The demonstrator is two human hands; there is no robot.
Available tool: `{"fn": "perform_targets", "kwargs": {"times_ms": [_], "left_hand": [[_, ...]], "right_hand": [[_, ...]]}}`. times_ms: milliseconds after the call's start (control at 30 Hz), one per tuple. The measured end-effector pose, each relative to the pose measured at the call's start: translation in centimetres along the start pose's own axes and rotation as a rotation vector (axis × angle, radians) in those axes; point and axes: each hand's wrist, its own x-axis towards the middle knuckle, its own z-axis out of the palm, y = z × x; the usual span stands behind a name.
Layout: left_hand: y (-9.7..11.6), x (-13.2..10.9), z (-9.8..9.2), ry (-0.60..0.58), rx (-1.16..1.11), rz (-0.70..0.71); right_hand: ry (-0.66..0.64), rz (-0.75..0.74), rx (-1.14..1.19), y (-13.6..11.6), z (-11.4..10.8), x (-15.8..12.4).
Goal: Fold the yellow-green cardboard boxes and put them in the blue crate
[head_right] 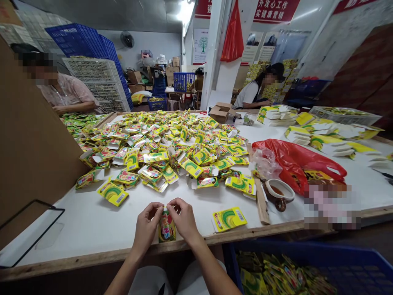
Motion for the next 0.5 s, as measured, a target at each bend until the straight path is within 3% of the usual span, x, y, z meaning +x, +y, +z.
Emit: {"fn": "perform_targets", "kwargs": {"times_ms": [333,500], "left_hand": [[-0.6,-0.5,-0.2,-0.046,-0.051,-0.019],[-0.7,-1.4,-0.7,-0.075,0.012,0.057]], "right_hand": [[-0.017,-0.023,0.040,0.7,0.0,-0.7],[-0.041,-0.051,0.100,1.1,0.7,-1.7]]}}
